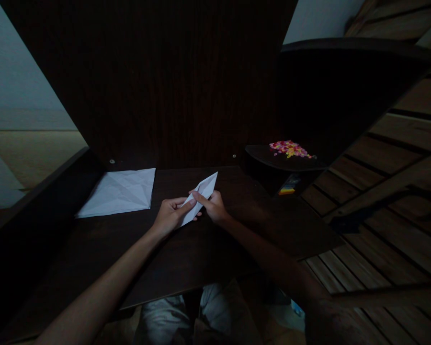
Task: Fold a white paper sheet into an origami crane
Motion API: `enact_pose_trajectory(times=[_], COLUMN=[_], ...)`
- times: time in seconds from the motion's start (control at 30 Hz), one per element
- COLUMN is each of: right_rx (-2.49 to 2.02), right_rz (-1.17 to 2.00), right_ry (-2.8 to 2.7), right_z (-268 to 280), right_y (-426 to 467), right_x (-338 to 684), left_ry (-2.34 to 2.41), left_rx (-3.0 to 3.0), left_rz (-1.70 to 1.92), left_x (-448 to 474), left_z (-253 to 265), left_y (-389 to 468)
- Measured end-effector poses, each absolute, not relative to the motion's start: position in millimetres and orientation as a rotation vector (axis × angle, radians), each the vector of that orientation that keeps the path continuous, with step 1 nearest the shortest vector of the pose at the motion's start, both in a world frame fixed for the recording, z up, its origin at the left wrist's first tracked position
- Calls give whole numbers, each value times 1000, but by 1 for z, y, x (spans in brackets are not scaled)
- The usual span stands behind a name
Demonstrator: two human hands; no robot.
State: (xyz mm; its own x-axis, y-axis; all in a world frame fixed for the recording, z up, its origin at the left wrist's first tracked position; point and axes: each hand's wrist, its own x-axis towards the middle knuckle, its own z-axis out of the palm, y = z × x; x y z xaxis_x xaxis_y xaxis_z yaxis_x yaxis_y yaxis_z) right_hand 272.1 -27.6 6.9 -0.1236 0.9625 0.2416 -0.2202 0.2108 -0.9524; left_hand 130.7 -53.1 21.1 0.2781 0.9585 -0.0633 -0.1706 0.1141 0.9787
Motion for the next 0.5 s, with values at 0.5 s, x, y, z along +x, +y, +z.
enact_pose_trajectory(times=[0.5], right_rx=[-793], right_rz=[1278], right_ry=[-1080], right_z=[6], right_y=[-24], right_x=[270], left_ry=[901], left_rx=[1301], left_rz=[955], left_x=[127], left_z=[20], left_y=[-52])
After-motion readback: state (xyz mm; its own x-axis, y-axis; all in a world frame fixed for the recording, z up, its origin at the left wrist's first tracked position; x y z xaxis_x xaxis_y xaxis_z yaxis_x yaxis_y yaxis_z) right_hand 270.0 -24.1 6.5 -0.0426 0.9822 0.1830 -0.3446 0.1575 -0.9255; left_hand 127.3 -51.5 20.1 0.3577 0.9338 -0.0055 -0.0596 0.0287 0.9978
